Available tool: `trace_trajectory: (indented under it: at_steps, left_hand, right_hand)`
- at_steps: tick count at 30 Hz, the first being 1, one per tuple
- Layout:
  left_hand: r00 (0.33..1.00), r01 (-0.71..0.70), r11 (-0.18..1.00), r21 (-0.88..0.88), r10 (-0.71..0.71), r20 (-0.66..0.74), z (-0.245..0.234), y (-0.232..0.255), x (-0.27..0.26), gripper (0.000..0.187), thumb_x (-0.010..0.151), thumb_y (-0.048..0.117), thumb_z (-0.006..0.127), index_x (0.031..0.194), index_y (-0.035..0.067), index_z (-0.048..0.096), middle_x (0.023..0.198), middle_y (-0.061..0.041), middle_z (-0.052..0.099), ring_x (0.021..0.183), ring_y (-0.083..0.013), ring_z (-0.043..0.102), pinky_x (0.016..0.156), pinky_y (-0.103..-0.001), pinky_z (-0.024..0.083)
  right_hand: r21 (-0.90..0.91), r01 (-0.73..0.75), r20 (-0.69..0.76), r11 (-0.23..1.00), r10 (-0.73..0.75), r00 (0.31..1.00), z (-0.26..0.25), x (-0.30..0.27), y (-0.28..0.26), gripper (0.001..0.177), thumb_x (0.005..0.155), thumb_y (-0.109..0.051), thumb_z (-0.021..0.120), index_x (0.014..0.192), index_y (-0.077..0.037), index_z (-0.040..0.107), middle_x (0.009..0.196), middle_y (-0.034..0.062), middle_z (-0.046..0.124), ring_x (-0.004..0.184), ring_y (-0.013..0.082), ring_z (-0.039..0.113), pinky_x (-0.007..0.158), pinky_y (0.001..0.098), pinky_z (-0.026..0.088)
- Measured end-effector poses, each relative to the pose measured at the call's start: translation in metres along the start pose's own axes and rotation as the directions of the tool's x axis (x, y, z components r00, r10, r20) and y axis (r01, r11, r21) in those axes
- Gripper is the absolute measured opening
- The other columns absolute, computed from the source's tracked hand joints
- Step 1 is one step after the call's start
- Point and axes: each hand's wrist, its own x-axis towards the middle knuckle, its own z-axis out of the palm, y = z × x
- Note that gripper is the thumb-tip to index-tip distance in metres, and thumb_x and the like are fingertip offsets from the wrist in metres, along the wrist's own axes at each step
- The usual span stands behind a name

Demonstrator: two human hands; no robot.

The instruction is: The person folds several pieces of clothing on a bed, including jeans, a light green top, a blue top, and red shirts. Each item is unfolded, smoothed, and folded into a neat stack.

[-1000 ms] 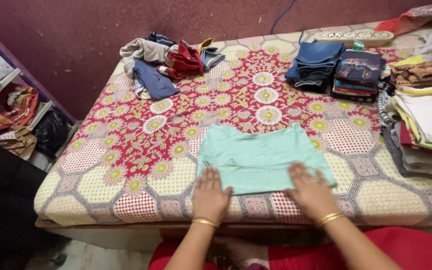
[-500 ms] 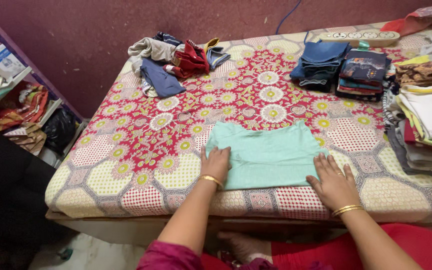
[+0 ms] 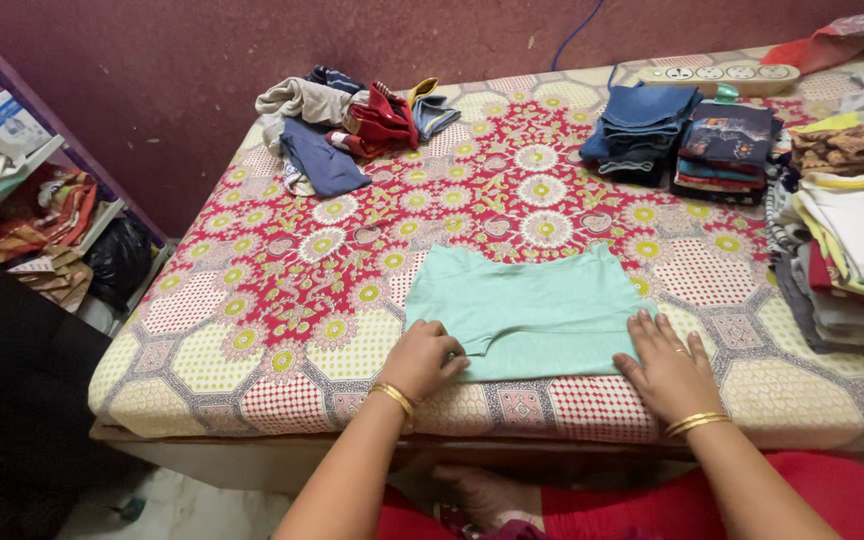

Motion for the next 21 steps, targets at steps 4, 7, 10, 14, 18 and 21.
trace_trajectory:
  at_steps: [4, 7, 10, 14, 18, 21]
  left_hand:
    - [0.996, 0.041, 0.997, -0.067, -0.047, -0.079, 0.011, -0.005, 0.016, 0.02, 0.095, 0.029, 0.068, 0.095, 0.012, 0.079, 0.092, -0.011, 0.07, 0.096, -0.0315, 0.064, 0.088, -0.042, 0.052]
    - [0.999, 0.04, 0.981, -0.191, -0.039, 0.009, 0.035, -0.006, 0.052, 0.038, 0.101, 0.038, 0.055, 0.124, 0.011, 0.069, 0.123, -0.014, 0.071, 0.119, -0.0335, 0.063, 0.104, -0.044, 0.05]
    - [0.951, 0.161, 0.986, 0.05, -0.168, 0.258, 0.057, -0.008, 0.083, 0.058, 0.104, 0.052, 0.042, 0.148, 0.015, 0.048, 0.158, -0.014, 0.043, 0.149, -0.0332, 0.034, 0.12, -0.055, 0.025]
    - [0.817, 0.443, 0.856, 0.267, -0.508, 0.272, 0.058, -0.026, 0.095, 0.069, 0.102, 0.056, 0.03, 0.163, 0.027, 0.016, 0.171, -0.006, 0.006, 0.157, -0.0336, 0.002, 0.125, -0.053, 0.004]
    - [0.703, 0.612, 0.731, 0.303, -0.678, 0.216, 0.051, -0.036, 0.111, 0.072, 0.102, 0.058, 0.03, 0.165, 0.027, 0.012, 0.173, -0.003, 0.004, 0.159, -0.0304, 0.001, 0.127, -0.05, 0.004]
    - [0.652, 0.697, 0.653, 0.297, -0.749, 0.115, 0.051, -0.04, 0.128, 0.072, 0.103, 0.058, 0.031, 0.164, 0.024, 0.013, 0.171, -0.005, 0.008, 0.157, -0.0302, 0.005, 0.125, -0.052, 0.003]
  right_hand:
    - [0.027, 0.055, 0.008, 0.998, -0.055, 0.998, -0.012, 0.021, -0.027, 0.071, 0.099, -0.06, 0.039, 0.153, -0.015, 0.033, 0.165, 0.0051, 0.026, 0.153, 0.0243, 0.016, 0.119, 0.0587, 0.011]
    - [0.073, 0.197, 0.162, 0.978, -0.207, 0.965, -0.011, 0.042, -0.067, 0.07, 0.099, -0.058, 0.041, 0.156, -0.018, 0.033, 0.168, 0.0022, 0.025, 0.157, 0.0194, 0.017, 0.124, 0.0549, 0.015]
    - [0.141, 0.273, 0.245, 0.952, -0.301, 0.922, -0.008, 0.064, -0.085, 0.07, 0.1, -0.056, 0.041, 0.159, -0.02, 0.027, 0.169, 0.0002, 0.02, 0.156, 0.019, 0.015, 0.124, 0.0518, 0.015]
    - [0.13, 0.161, 0.283, 0.978, -0.192, 0.94, 0.0, 0.102, -0.058, 0.068, 0.102, -0.055, 0.036, 0.16, -0.025, 0.021, 0.17, -0.0049, 0.013, 0.156, 0.016, 0.011, 0.125, 0.0497, 0.01]
    - [0.107, -0.008, 0.215, 0.994, -0.015, 0.976, 0.023, 0.142, -0.012, 0.066, 0.1, -0.052, 0.04, 0.16, -0.028, 0.025, 0.171, -0.0071, 0.015, 0.157, 0.0148, 0.013, 0.125, 0.0499, 0.012]
    - [0.136, -0.122, 0.153, 0.983, 0.101, 0.983, 0.046, 0.17, 0.014, 0.071, 0.097, -0.052, 0.046, 0.16, -0.028, 0.027, 0.171, -0.0061, 0.018, 0.157, 0.0161, 0.015, 0.124, 0.0536, 0.014]
